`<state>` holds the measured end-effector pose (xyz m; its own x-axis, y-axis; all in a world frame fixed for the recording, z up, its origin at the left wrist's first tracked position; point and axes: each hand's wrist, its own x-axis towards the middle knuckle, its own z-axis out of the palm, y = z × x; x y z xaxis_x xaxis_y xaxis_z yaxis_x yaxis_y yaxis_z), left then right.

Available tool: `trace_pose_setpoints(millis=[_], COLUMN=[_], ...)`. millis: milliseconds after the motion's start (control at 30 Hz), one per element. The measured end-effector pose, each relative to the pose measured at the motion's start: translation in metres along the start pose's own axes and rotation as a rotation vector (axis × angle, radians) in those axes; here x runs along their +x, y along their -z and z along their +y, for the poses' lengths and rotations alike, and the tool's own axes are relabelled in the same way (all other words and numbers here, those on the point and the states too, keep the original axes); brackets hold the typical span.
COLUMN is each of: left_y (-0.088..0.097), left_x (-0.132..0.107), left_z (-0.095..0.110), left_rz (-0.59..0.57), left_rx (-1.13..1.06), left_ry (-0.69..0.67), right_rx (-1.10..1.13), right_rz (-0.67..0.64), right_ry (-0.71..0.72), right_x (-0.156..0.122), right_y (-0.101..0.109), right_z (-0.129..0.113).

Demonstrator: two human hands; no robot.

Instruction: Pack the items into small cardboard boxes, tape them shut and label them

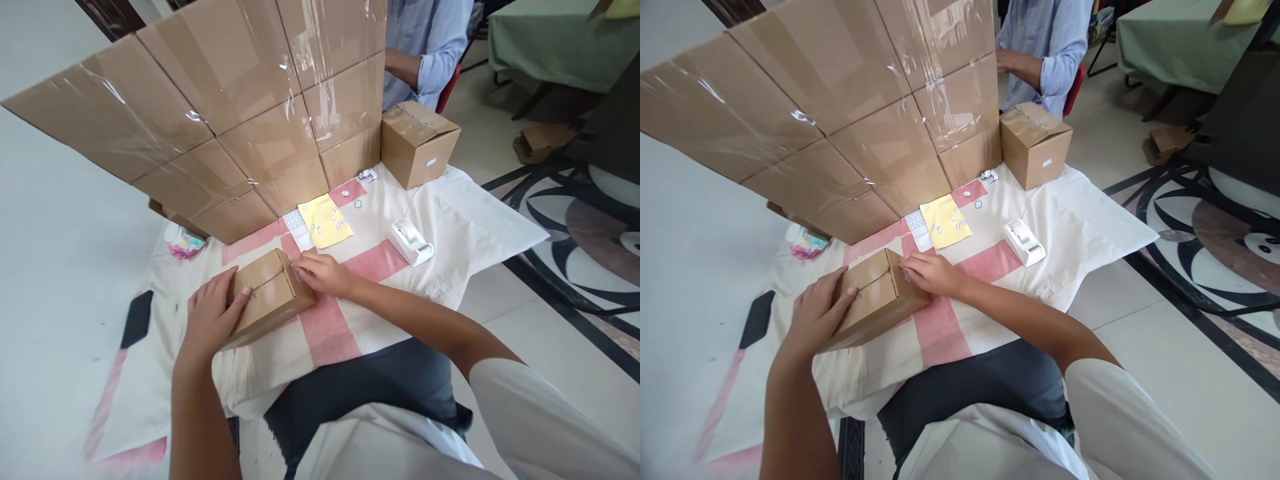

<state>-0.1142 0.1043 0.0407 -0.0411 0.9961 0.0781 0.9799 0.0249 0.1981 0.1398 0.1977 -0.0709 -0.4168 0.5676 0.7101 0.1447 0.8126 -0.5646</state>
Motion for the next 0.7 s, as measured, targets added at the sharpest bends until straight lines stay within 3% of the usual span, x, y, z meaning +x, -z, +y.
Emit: trace_pose_setpoints(millis=[133,433,600,700], left_y=[0.0,0.002,0.003,0.002], left_x=[-0.001,0.003,0.007,0.01], left_z=[0.008,0.012,0.017,0.017], left_rz=[-0.005,-0.041,-0.071,-0.092], left_rx=[0.007,0.023,0.027,0.003], left_ry=[0.015,0.041,0.028,-0.046], right_rx=[-0.013,0.074,0.406,0.429], right_rz=[0.05,-0.033,-0.198,-0.137], right_ry=[-0.034,-0.032,-0.222,-0.351], right_x=[-0.004,-0.006,-0.049,-0.069], right_y=[0.005,-0.003,0.01,0.021], right_z=[-0.001,-0.005,-0.033,-0.047])
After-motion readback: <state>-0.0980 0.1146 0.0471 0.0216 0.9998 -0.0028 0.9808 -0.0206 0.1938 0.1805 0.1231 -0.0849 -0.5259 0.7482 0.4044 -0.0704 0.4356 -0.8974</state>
